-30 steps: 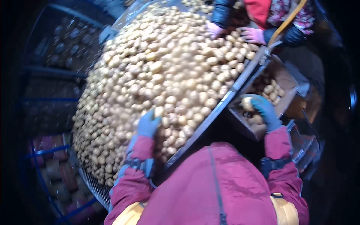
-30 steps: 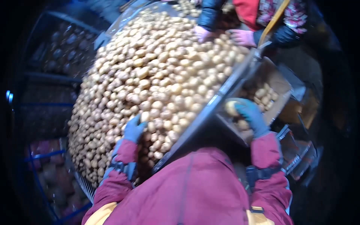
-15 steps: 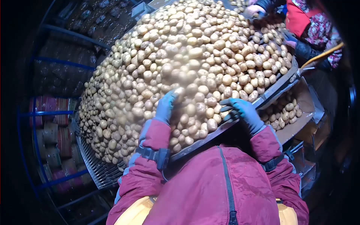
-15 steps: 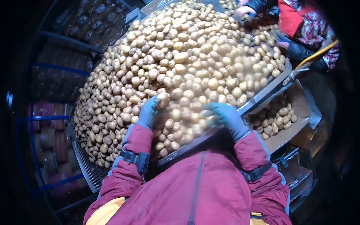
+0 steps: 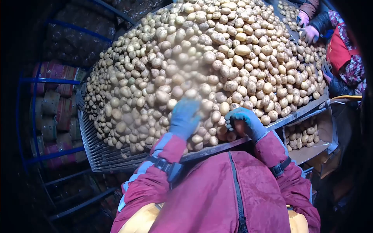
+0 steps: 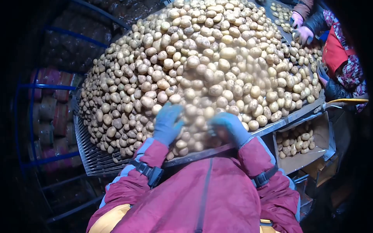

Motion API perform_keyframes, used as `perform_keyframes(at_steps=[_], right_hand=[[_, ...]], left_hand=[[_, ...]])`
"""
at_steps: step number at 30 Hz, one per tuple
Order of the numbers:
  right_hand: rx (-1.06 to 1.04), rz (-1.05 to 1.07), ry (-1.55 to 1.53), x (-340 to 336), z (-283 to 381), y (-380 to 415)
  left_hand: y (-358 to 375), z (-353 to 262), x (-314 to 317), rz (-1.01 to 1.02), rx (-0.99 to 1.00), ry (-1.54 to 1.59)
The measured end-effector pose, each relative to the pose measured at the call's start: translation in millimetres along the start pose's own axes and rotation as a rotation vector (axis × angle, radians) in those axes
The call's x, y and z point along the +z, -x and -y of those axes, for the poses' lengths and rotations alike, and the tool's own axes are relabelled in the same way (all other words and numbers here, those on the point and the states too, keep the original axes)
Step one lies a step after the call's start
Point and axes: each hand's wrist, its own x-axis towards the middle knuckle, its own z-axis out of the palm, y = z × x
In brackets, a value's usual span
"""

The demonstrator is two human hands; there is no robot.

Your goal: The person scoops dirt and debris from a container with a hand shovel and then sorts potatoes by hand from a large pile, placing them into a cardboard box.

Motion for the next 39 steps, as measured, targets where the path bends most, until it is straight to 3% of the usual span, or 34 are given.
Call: perform_keyframes(at_steps=[2,5,7,10,11,14,16,19,21,23,25,27,30,31,33,35,39], right_hand=[[-0.203,-0.017,0.237,4,29,2],[0.074,-0.037,-0.244,-7,19,0],[0.064,-0.040,-0.099,-5,25,4],[-0.274,-0.087,0.416,-1,29,11],[-0.444,-0.114,0.643,-1,32,10],[-0.439,-0.129,0.737,-3,47,16],[-0.401,-0.121,0.667,-4,44,15],[-0.443,-0.121,0.647,-5,35,14],[-0.406,-0.090,0.646,-4,40,16],[-0.036,-0.114,0.024,-4,44,17],[0.149,-0.093,-0.300,-5,43,20],[0.273,-0.104,-0.483,-7,45,21],[0.375,-0.122,-0.795,-4,57,25],[0.279,-0.134,-0.517,-4,58,26],[0.177,-0.144,-0.323,-9,49,33],[0.141,-0.147,-0.498,-20,29,37],[0.223,-0.201,-0.465,-36,30,58]], left_hand=[[10,19,-13,-0.001,-0.077,-0.021],[12,59,-43,-0.015,-0.060,-0.381],[14,96,-60,-0.017,-0.126,-0.510],[12,111,-72,-0.145,-0.149,-0.524],[6,110,-74,-0.215,-0.130,-0.508],[1,50,-57,-0.219,-0.093,-0.178],[-3,-2,-50,-0.006,-0.005,-0.060],[13,-29,-10,-0.009,0.249,0.017],[7,-6,1,0.011,0.221,-0.133],[-12,13,-5,-0.035,0.142,-0.296],[-33,13,-17,-0.130,0.180,-0.219],[-59,10,-4,-0.180,0.236,-0.118],[-88,-46,23,-0.119,0.322,0.072],[-92,-53,27,-0.076,0.367,0.073],[-96,-64,31,0.015,0.453,0.070],[-110,-41,29,-0.029,0.376,-0.019],[-169,-41,14,-0.164,0.384,0.032]])
